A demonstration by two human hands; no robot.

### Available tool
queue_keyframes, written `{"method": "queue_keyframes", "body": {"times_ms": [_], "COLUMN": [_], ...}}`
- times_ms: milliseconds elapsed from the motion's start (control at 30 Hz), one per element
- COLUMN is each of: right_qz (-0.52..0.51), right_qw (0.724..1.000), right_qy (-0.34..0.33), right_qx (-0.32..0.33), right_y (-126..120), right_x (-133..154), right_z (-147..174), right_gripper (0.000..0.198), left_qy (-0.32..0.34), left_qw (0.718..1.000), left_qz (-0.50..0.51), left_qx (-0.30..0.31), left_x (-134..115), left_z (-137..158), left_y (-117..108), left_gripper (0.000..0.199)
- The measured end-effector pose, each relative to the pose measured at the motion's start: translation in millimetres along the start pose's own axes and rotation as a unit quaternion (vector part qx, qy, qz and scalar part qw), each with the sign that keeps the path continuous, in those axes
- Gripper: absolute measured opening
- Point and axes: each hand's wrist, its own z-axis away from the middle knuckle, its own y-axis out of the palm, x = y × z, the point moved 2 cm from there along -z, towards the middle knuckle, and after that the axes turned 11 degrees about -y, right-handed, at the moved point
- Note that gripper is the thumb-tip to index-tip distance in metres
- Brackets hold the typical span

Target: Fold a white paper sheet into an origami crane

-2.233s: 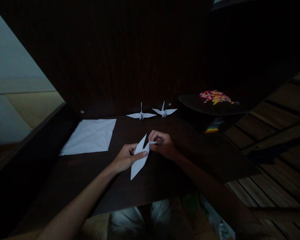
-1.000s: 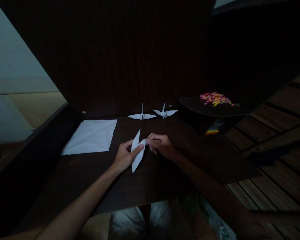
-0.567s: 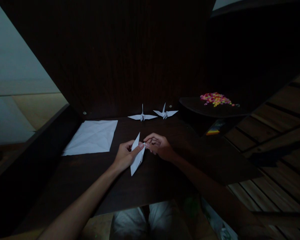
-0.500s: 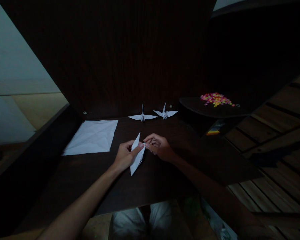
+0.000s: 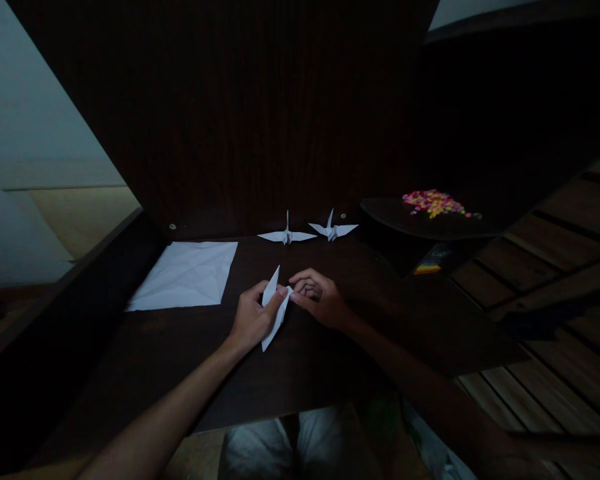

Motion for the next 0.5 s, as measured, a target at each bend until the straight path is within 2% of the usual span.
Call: {"method": "queue_keyframes", "body": {"times_ms": [200, 367, 500], "right_qz": [-0.012, 0.001, 0.045], "right_qw": [1.000, 0.996, 0.994], "right_qy": [0.022, 0.090, 0.086], "right_qx": [0.003, 0.014, 0.058], "right_y": [-2.9, -0.8, 1.6], "right_x": [1.1, -1.7, -3.1], "right_z": [-1.5, -3.8, -3.0], "right_gripper": [0.027, 0.023, 0.032], "left_qy": [-0.019, 0.005, 0.019], "left_qw": [0.999, 0.999, 0.999], "left_qz": [0.005, -0.015, -0.039], "left_qx": [0.049, 0.034, 0.021], "left_x": [-0.8, -3.8, -4.4], "left_z": [-3.9, -2.7, -1.1], "left_y": [-1.3, -3.4, -4.8], "left_gripper": [0.029, 0.028, 0.027]}}
